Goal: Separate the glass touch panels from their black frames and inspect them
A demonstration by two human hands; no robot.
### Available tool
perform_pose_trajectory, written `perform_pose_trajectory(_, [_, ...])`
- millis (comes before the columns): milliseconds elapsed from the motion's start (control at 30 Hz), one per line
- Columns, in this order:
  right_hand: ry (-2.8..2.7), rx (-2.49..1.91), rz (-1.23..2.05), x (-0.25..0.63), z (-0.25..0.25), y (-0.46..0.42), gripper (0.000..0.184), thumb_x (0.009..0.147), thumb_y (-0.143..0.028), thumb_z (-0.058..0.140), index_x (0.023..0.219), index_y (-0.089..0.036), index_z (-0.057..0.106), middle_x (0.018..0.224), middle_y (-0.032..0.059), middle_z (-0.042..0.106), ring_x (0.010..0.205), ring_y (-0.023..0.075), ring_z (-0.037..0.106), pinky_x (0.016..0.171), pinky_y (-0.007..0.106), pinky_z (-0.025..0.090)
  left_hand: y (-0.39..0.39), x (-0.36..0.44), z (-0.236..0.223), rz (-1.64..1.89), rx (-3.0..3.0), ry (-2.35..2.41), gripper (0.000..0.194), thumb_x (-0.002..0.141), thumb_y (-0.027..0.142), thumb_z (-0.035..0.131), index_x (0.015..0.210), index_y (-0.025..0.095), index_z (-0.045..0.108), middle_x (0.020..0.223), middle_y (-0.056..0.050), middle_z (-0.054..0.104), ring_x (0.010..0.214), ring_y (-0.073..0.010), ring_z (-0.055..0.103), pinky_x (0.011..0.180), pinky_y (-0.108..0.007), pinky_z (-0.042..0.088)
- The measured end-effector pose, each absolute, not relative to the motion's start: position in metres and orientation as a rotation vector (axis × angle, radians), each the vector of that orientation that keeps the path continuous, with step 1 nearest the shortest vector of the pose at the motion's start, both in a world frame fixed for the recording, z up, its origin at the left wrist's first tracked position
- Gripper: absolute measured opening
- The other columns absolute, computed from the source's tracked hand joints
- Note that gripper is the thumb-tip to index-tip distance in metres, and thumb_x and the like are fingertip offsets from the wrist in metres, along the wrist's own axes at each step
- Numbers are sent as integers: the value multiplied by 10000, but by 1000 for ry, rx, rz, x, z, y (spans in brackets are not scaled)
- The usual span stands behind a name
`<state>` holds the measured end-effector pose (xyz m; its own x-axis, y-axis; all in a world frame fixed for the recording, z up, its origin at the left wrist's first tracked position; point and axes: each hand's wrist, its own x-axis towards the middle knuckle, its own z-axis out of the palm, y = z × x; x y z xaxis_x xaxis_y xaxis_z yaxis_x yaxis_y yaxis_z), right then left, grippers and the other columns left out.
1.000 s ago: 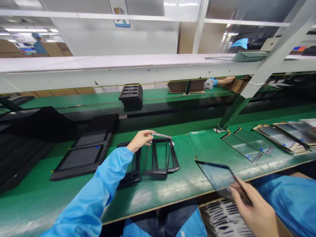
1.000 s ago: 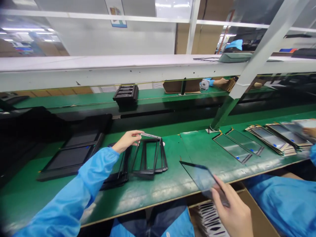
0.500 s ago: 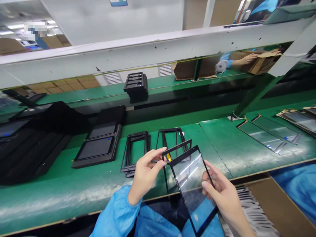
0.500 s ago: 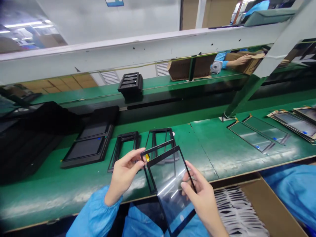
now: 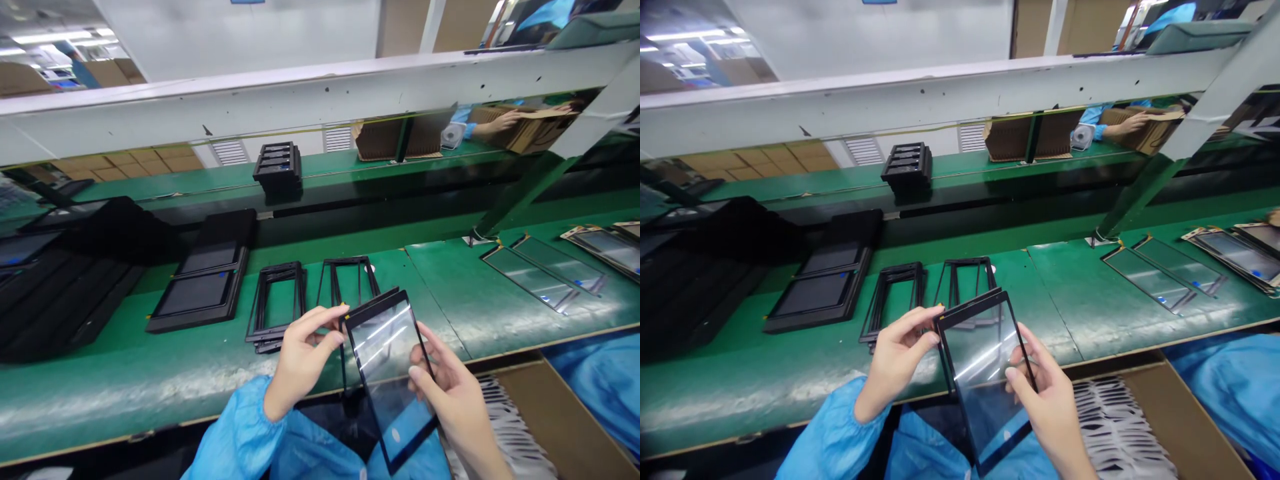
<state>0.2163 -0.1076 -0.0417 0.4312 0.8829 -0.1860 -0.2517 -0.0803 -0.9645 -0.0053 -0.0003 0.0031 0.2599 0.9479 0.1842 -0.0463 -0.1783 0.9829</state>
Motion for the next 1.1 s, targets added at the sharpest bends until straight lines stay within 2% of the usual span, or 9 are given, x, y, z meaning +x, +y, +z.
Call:
perform_pose_trajectory(133, [-687,-1331,984,213,-52,-109,658,845,-361,854,1457,-297,620,972,9,683,659,120,631,577,228,562,0,-2,-1,1049,1173,887,364,824,300,846,1185,259,831,841,-55,729,696,-167,677,591,-259,629])
perform_pose_trajectory(300, [-727,-1363,971,213,-60,-113,659,887,-341,825,1497,-317,577,995,0,667,708,119,651,614,216,572,1,2,-9,1031,1047,913,434,771,331,893,1186,227,822,838,-62,742,702,-171,693,573,-245,627])
perform_pose_trajectory(467, [-707,-1369,962,211,-60,-112,670,866,-349,846,1486,-303,595,973,5,681,681,121,644,590,223,583,0,7,-12,1050,988,901,449,749,322,910,1174,204,821,814,-54,731,675,-161,704,533,-214,606])
perform_pose_trajectory(767, [-700,-1400,989,211,-51,-111,688,844,-363,861,1482,-299,613,973,10,677,660,126,632,543,228,581,2,7,-16,1024,945,861,424,783,281,900,1197,244,818,849,-36,761,704,-148,738,554,-191,620])
perform_pose_trajectory(1000, [-698,-1393,1038,209,-51,-108,722,862,-379,840,1525,-296,566,964,5,646,658,130,642,535,235,584,4,8,-15,1003,903,888,542,766,338,917,1273,208,777,1030,-127,821,876,-246,803,553,-213,636])
perform_pose_trajectory(1100, [-712,-1403,1036,209,-53,-108,722,872,-376,831,1535,-296,555,975,9,647,667,129,637,543,233,585,3,9,-15,1001,899,898,554,765,341,918,1280,200,770,1052,-139,823,898,-256,807,544,-198,628])
